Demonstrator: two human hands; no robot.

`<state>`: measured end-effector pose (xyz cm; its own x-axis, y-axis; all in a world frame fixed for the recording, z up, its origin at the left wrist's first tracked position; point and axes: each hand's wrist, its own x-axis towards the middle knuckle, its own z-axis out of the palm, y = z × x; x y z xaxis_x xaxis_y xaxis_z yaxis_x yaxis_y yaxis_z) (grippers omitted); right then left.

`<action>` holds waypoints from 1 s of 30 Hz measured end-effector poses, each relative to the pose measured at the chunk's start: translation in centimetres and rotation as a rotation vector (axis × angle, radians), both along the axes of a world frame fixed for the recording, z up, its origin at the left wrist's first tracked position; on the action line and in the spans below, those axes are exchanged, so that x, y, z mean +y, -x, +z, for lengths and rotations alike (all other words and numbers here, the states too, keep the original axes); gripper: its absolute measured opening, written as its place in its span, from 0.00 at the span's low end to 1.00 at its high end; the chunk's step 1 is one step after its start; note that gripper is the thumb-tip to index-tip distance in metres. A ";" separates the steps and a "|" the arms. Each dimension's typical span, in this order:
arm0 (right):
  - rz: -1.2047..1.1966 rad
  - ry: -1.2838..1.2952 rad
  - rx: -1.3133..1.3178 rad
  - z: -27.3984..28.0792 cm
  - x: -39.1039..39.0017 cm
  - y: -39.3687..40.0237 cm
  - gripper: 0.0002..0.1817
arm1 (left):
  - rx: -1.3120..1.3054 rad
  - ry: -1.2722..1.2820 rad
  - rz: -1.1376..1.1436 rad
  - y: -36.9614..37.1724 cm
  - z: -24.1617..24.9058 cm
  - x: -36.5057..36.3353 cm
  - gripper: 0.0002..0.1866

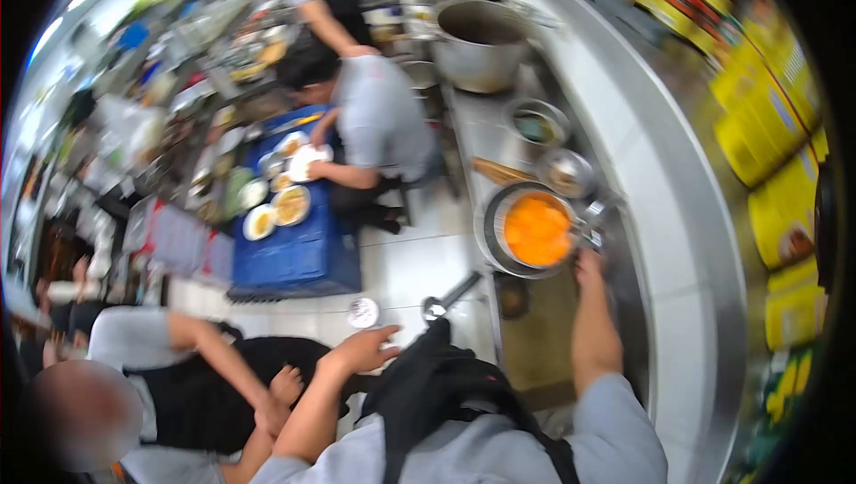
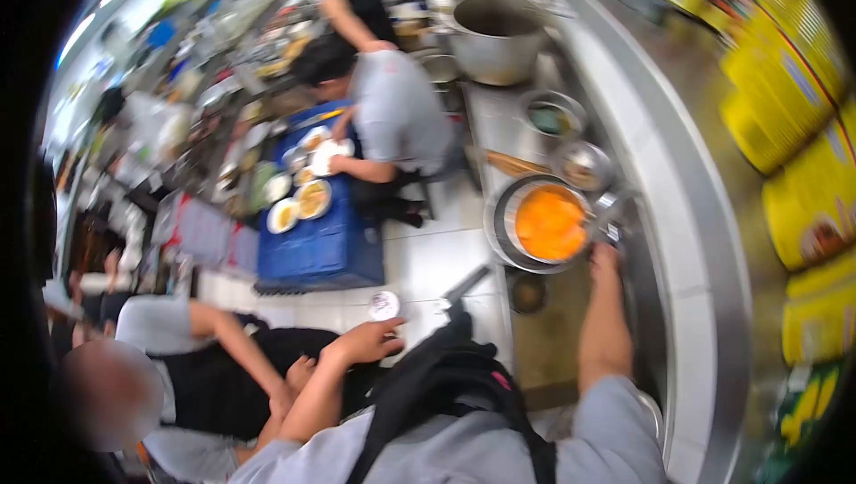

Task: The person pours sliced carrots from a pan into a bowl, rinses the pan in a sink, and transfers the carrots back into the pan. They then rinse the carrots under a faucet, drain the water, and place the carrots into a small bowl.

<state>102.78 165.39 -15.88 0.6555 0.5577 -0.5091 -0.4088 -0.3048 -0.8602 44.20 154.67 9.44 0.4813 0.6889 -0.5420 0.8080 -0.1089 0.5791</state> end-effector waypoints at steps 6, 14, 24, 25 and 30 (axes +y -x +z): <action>0.277 -0.175 0.308 -4.7 0.7 -4.2 0.19 | 0.042 -0.039 -0.073 -0.9 -1.9 2.6 0.32; 0.086 -0.116 0.594 0.2 0.9 -7.2 0.06 | 0.024 -0.088 0.045 0.5 -2.1 0.2 0.29; -0.365 -0.515 1.070 2.5 -0.1 -9.9 0.20 | 0.076 0.041 0.116 3.1 -3.2 -4.1 0.29; -0.363 -0.516 1.070 2.5 0.0 -9.5 0.20 | 0.099 0.087 0.129 3.1 -2.9 -4.1 0.30; -0.296 -0.563 1.028 2.1 -0.3 -9.0 0.23 | 0.108 0.121 0.124 3.1 -3.4 -4.4 0.31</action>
